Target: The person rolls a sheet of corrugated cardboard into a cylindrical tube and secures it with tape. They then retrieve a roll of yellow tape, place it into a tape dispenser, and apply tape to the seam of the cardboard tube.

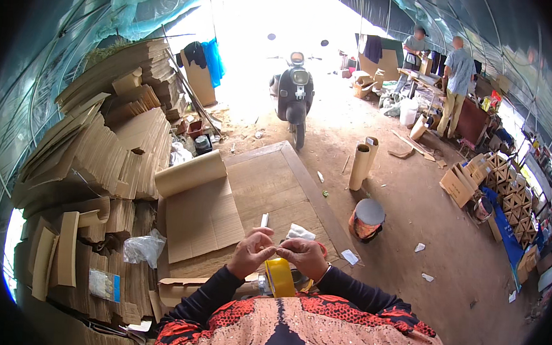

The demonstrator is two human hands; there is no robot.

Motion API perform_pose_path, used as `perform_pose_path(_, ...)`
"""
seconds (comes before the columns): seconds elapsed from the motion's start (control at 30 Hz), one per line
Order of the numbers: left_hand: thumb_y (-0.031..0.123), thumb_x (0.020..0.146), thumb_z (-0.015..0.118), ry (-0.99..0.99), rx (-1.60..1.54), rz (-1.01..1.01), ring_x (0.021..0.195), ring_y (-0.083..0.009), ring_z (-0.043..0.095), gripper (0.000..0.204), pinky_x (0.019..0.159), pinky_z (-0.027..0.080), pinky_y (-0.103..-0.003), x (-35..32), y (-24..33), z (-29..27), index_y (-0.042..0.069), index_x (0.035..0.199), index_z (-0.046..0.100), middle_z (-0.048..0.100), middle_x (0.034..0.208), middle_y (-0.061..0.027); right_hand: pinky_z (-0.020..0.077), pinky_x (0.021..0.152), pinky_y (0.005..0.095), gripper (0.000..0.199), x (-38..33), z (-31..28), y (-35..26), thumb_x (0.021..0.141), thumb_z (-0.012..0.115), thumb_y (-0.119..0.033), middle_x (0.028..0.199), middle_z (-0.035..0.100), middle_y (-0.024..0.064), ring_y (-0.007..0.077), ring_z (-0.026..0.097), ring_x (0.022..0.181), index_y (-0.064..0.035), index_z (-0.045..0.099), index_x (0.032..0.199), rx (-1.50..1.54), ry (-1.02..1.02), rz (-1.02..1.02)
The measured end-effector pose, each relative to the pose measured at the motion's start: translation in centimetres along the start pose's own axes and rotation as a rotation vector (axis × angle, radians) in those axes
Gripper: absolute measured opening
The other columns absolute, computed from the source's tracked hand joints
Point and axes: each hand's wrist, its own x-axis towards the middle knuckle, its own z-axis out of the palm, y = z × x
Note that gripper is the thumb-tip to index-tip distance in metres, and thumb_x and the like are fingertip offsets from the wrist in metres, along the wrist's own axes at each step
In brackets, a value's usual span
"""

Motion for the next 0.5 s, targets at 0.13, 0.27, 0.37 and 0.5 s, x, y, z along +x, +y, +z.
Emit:
perform_pose_path(0.13,0.011,0.098,0.070,-0.084,-0.124,-0.003,0.106,-0.0145,0.060,0.012,0.092,0.052,-0.029,-0.2,-0.6,-0.9,0.000,0.095,0.067,0.061,0.121,-0.0103,0.0531,0.070,0.0271,0.025,0.3,0.8,0.3,0.096,0.075,-0.023,0.087,0.075,0.0072,0.0086,0.065,0.078,0.0015,0.076,0.104,-0.061,0.039,-0.045)
perform_pose_path(0.27,0.012,0.098,0.071,-0.020,0.082,0.077,0.097,-0.0151,0.062,0.014,0.084,0.052,-0.028,-1.0,-0.9,-1.7,0.001,0.092,0.066,0.066,0.110,-0.0104,0.0535,0.070,0.0265,0.024,0.5,2.2,-1.3,0.095,0.076,-0.022,0.088,0.076,0.0074,0.0081,0.066,0.079,0.0012,0.077,0.103,-0.197,0.059,-0.032)
perform_pose_path(0.37,0.013,0.097,0.071,0.043,0.197,0.136,0.088,-0.0172,0.062,0.015,0.078,0.052,-0.030,-1.5,-1.1,-2.1,0.002,0.090,0.064,0.067,0.102,-0.0107,0.0539,0.068,0.0230,0.021,0.7,3.3,-1.4,0.096,0.075,-0.017,0.087,0.074,0.0016,0.0062,0.065,0.079,0.0026,0.077,0.101,-0.222,0.080,-0.002)
perform_pose_path(0.5,0.012,0.097,0.070,0.063,0.209,0.158,0.088,-0.0192,0.063,0.015,0.078,0.052,-0.032,-2.6,-2.1,-3.3,0.003,0.089,0.062,0.067,0.100,-0.0108,0.0528,0.066,0.0218,0.021,0.6,5.3,-0.7,0.095,0.077,-0.019,0.086,0.073,0.0008,0.0056,0.064,0.076,0.0009,0.077,0.102,-0.123,0.103,0.111)
